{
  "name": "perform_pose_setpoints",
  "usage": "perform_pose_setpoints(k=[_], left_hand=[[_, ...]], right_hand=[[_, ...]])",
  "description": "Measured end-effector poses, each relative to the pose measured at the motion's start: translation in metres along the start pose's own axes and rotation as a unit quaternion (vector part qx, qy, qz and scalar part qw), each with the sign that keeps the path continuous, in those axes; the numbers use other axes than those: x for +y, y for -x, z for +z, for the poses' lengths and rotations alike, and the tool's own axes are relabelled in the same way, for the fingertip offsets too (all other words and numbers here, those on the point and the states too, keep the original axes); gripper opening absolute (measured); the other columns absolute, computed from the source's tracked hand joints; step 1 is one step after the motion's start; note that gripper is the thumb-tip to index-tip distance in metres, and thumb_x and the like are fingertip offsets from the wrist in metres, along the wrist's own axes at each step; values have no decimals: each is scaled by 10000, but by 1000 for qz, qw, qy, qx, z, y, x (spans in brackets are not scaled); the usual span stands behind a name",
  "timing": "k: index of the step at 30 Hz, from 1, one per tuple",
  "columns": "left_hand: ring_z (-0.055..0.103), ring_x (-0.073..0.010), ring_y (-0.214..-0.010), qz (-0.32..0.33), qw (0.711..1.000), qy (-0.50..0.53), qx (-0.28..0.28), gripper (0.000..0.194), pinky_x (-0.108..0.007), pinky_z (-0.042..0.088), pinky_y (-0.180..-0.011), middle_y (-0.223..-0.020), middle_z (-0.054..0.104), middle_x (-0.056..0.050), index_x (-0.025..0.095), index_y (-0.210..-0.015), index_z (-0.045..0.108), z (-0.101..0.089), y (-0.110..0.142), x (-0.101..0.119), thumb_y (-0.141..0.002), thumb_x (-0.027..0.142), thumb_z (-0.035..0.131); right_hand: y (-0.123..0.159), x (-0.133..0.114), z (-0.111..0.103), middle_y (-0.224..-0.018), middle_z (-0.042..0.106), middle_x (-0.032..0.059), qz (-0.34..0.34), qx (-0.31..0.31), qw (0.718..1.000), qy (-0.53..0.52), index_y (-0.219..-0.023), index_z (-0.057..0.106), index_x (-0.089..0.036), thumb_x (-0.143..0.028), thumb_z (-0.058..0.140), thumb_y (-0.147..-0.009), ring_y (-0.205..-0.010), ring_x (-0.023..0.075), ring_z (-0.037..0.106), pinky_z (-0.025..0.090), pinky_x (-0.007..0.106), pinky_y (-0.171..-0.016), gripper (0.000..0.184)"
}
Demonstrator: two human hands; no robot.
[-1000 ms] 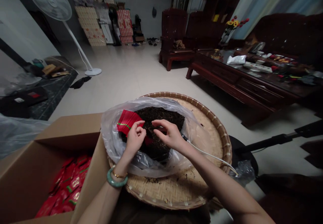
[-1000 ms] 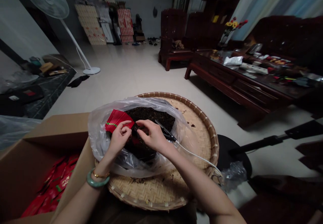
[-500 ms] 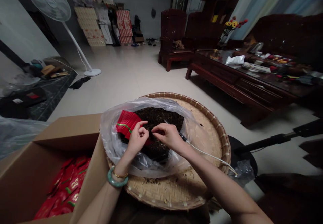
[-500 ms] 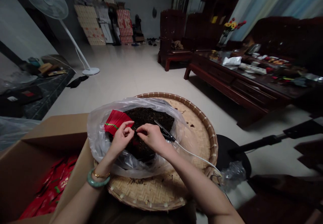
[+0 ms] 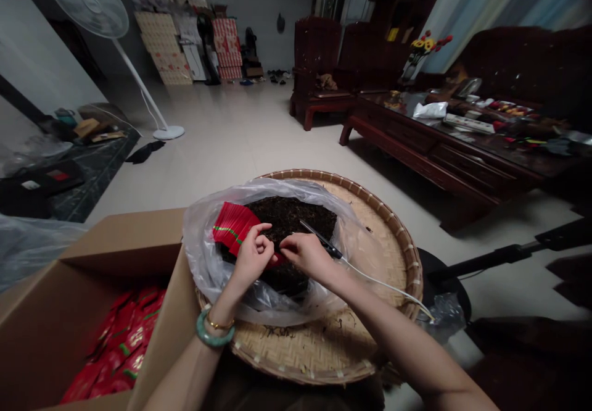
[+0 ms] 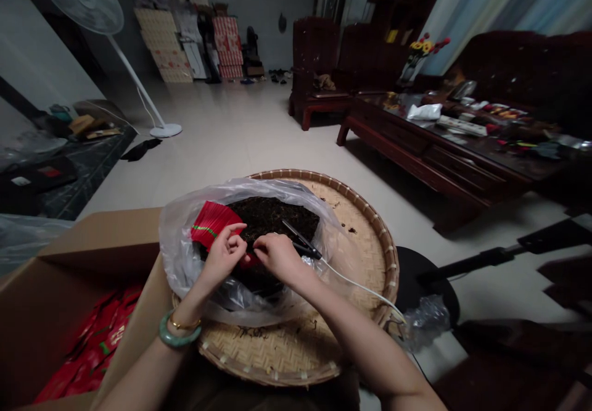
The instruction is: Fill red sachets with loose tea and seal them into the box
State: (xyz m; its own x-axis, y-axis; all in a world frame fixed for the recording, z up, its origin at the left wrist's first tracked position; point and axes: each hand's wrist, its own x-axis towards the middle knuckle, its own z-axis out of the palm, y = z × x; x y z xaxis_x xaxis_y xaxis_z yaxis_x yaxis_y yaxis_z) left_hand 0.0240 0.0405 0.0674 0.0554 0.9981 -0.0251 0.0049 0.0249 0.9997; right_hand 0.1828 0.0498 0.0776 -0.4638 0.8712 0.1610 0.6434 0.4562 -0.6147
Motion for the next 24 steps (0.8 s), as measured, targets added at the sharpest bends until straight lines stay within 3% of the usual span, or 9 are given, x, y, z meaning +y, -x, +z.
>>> perform_pose_setpoints(k=[5, 8, 11, 15, 18, 20, 22, 24], left_hand=[[585, -87, -437, -18, 1000, -4, -6, 431, -200, 484, -507, -539, 460, 130, 164, -1078, 434, 1, 2, -3, -676, 242, 567], [586, -85, -447, -19, 1000, -2, 5, 426, -195, 486, -512, -536, 449, 133, 163, -1071, 438, -1, 1, -3, -671, 235, 565], [584, -83, -451, -11, 1000, 1, 1, 413, -187, 471, -512, -533, 441, 132, 161, -1067, 443, -3, -1, -5, -680, 227, 569], [590, -95, -537, 27, 999, -23, 1, 379, -218, 480, -583, -574, 478, 94, 148, -1091, 451, -7, -4, -9, -746, 265, 557], [621, -160, -884, 94, 992, -83, 10, 506, -299, 482, -819, -885, 611, -30, 156, -1154, 457, -9, -3, -14, -702, 288, 642], [552, -213, -1095, 113, 984, -133, -27, 702, -348, 425, -947, -1142, 579, -99, 176, -1248, 421, -9, -2, -18, -621, 265, 722], [524, -237, -1149, 107, 976, -177, -63, 761, -367, 401, -980, -1234, 553, -113, 189, -1304, 405, -8, -1, -23, -618, 249, 729], [568, -237, -1087, 96, 971, -206, -79, 594, -355, 421, -945, -1194, 602, -94, 186, -1267, 483, -8, -1, -29, -706, 268, 658]], right_hand=[[-4, -2, 0, -769, 618, 50, 17, -7, 997, 76, -842, 698, -168, -122, 543, -832, -704, 138, 577, 392, 231, -640, 162], [-1, -6, -8, -831, 599, 54, -15, -13, 998, 53, -929, 686, -178, -208, 503, -890, -753, 133, 575, 403, 233, -681, 190], [3, -4, -15, -918, 580, 57, -59, -59, 994, 66, -986, 676, -203, -296, 597, -841, -828, 152, 568, 407, 241, -703, 190], [3, 6, -12, -813, 578, 36, -67, -98, 988, 99, -872, 701, -191, -201, 608, -824, -744, 133, 548, 387, 232, -640, 106], [-1, 11, -8, -798, 580, 39, -48, -14, 998, 41, -849, 704, -176, -219, 603, -835, -749, 137, 525, 402, 247, -664, 111], [-2, 11, -7, -832, 574, 50, -42, 65, 997, 13, -796, 710, -187, -268, 649, -804, -838, 167, 505, 415, 282, -735, 102], [-1, 9, -8, -883, 567, 58, -47, 131, 990, -3, -734, 707, -199, -285, 684, -773, -925, 195, 474, 409, 326, -814, 97], [0, 6, -12, -922, 562, 64, -53, 186, 981, -17, -692, 694, -196, -276, 688, -766, -968, 208, 453, 396, 355, -860, 110]])
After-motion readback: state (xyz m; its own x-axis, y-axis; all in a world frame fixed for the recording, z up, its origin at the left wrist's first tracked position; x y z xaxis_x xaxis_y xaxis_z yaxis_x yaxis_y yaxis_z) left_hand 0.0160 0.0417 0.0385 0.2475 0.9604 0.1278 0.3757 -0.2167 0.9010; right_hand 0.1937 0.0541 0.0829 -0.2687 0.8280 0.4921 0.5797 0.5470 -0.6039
